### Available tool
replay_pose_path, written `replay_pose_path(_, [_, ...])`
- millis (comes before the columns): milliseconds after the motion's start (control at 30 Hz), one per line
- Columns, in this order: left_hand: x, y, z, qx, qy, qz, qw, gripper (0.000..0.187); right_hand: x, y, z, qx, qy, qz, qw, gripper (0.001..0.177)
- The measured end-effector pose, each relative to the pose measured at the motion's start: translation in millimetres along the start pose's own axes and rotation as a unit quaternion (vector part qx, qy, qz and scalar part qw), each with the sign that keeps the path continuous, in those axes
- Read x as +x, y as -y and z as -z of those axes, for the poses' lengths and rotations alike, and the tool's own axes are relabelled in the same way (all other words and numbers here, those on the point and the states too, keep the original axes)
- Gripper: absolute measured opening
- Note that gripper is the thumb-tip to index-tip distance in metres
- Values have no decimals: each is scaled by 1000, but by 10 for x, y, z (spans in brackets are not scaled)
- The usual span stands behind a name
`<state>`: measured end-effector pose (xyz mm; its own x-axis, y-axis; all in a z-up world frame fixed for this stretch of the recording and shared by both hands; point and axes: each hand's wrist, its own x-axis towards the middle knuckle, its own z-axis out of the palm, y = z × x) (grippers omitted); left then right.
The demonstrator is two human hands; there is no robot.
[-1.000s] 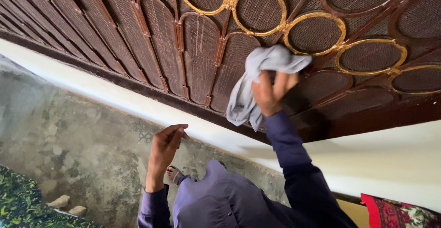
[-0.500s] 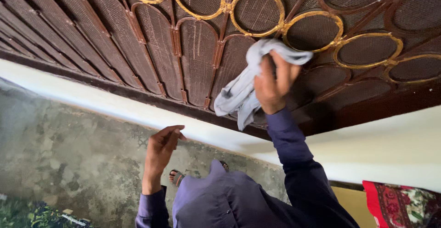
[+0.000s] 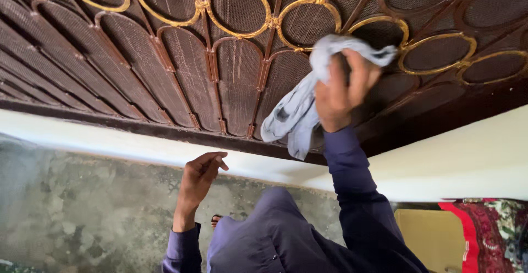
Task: The person wipes the decorative metal grill of a window with a grey cloth, moving it through the circular patterns and along the horizontal bars.
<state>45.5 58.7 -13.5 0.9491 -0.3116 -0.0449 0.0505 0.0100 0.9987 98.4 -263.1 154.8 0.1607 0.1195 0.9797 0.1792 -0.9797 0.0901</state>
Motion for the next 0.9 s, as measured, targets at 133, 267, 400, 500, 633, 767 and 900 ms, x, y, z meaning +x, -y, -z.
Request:
replay_pose_path(133, [51, 5, 159, 14, 19, -17, 1000, 26, 323, -227, -88, 6, -141, -35, 989, 26])
replay_pose_path(267, [95, -44, 196, 21, 27, 15, 999, 26, 555, 49, -152, 14, -115, -21, 993, 25])
replay_pose_path(400, [97, -51, 203, 24, 46, 15, 999, 26, 657, 245, -201, 50, -50, 2, 997, 19])
replay_pose_path(500, [42, -9, 286, 15, 51, 4, 999, 25, 770, 73, -75, 25, -152, 1, 988, 33])
replay_pose_path(633, [-15, 61, 441, 24, 26, -31, 999, 25, 751, 166, -184, 7, -201, -88, 976, 24])
replay_pose_path(767, [-32, 64, 498, 33, 9, -1, 999, 25, 560, 485, -409, 73, -18, -36, 997, 35])
replay_pose_path(900, [-26, 85, 538, 38, 22, -12, 999, 25, 571, 550, -455, 30, -11, 37, 999, 28])
